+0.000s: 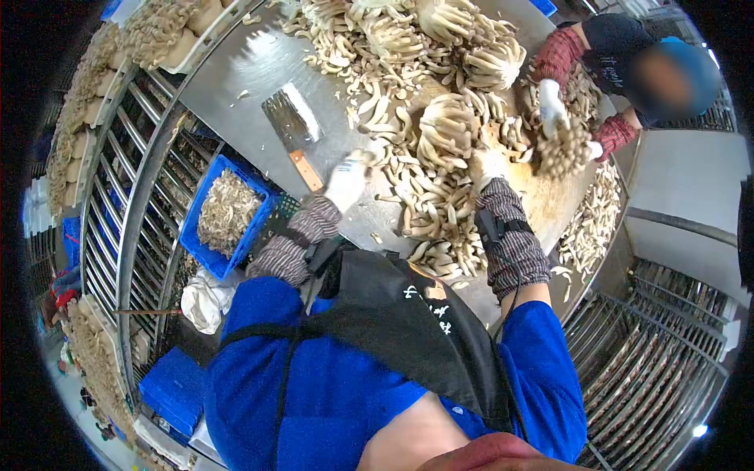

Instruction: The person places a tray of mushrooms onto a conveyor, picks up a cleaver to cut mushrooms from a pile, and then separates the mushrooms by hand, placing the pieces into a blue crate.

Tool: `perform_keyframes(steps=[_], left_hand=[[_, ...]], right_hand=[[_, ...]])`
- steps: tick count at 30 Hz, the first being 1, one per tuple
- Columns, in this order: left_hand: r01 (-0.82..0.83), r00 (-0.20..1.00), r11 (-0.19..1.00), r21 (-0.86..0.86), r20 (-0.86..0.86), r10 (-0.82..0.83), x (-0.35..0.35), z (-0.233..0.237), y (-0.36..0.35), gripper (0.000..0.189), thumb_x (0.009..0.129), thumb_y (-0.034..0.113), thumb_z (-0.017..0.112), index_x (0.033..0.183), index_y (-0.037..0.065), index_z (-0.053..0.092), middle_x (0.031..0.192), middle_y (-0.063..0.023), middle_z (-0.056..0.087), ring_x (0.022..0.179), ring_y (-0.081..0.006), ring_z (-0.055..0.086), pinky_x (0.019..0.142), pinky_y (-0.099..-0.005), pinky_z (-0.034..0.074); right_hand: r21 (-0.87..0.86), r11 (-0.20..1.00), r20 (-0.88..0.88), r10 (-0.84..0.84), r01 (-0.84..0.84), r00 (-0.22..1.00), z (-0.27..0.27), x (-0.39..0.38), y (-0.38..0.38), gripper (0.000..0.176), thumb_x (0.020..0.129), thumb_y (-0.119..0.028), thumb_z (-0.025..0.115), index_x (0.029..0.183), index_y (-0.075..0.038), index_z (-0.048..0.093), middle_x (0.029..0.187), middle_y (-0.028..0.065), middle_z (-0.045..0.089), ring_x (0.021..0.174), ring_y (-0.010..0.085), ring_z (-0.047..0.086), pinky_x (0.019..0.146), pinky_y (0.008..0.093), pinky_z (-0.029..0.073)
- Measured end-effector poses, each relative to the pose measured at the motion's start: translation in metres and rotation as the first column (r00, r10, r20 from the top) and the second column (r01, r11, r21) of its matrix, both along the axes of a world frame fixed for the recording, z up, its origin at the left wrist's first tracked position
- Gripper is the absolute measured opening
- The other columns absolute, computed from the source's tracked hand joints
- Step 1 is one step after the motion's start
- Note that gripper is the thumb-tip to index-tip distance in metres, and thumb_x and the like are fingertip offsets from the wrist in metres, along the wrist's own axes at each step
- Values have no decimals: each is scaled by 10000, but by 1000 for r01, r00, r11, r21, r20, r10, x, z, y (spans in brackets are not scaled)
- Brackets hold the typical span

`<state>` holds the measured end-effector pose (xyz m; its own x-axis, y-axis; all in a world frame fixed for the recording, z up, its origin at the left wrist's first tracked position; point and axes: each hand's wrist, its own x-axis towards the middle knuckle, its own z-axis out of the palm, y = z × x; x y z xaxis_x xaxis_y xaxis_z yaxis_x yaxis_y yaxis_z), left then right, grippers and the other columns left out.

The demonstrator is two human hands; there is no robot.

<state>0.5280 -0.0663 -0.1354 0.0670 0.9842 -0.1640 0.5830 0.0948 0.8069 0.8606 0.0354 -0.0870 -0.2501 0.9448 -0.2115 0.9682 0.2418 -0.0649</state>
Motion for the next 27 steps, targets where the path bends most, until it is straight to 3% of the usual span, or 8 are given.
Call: perform_keyframes(steps=[1,3,8,10,13,23,25,27], left_hand=[[-140,907,971,-192,368,203,-17,2,-7,444,801,116,702,1227,74,582,1123,-173,603,1056,-313,599,884,-415,491],[-129,941,913,387,-242,235,-80,-6,-34,348,859,35,616,1203,70,586,1135,-99,640,926,-219,642,743,-362,547],[-739,663,608,288,155,732,-209,25,-98,415,811,113,687,1205,30,589,1080,-206,650,957,-291,642,848,-373,518],[-208,368,700,684,-608,704,-193,57,-97,377,777,176,720,1111,25,632,1054,-215,647,889,-339,643,816,-421,519],[-203,871,950,238,-399,286,-83,65,-57,202,711,185,702,860,50,678,866,-147,665,812,-344,638,738,-464,503],[192,895,920,342,-446,-21,86,2,22,435,739,329,735,1131,156,663,1252,-143,537,1222,-354,445,1037,-506,330],[171,927,919,355,-375,-27,72,14,18,382,747,209,725,1118,137,670,1224,-139,555,1162,-293,509,990,-443,408],[-258,722,962,-86,645,251,48,30,-4,263,804,108,690,1067,101,683,1096,-114,621,1001,-226,597,848,-353,493]], right_hand=[[18,985,-649,-121,174,751,-25,9,-6,313,862,-183,632,1162,-103,670,1020,189,702,928,361,677,782,423,555],[-457,816,-665,-578,353,473,9,-3,-12,366,815,-184,703,1172,-110,672,1109,183,681,986,360,662,833,410,545],[-136,991,-371,-47,-4,927,-30,27,-1,499,793,-246,746,1276,-182,641,1170,146,669,1032,340,656,863,410,542],[9,1000,-233,-5,7,972,-40,18,5,451,798,-225,718,1241,-171,651,1186,149,663,1053,344,652,879,419,537],[-130,991,47,-7,13,999,50,-34,0,393,820,-189,672,1211,-165,649,1203,158,653,1065,350,650,881,431,534],[-140,945,-294,-326,297,899,40,-24,-8,337,814,-32,606,1122,-122,708,1092,208,678,1023,352,656,912,426,510],[-107,990,72,-81,88,994,12,-5,-8,385,814,-158,673,1199,-142,658,1031,162,709,958,345,679,820,418,548],[-62,997,-29,-48,47,998,11,-1,-17,241,881,-137,574,1072,-32,676,1007,220,675,894,336,661,733,403,539]])
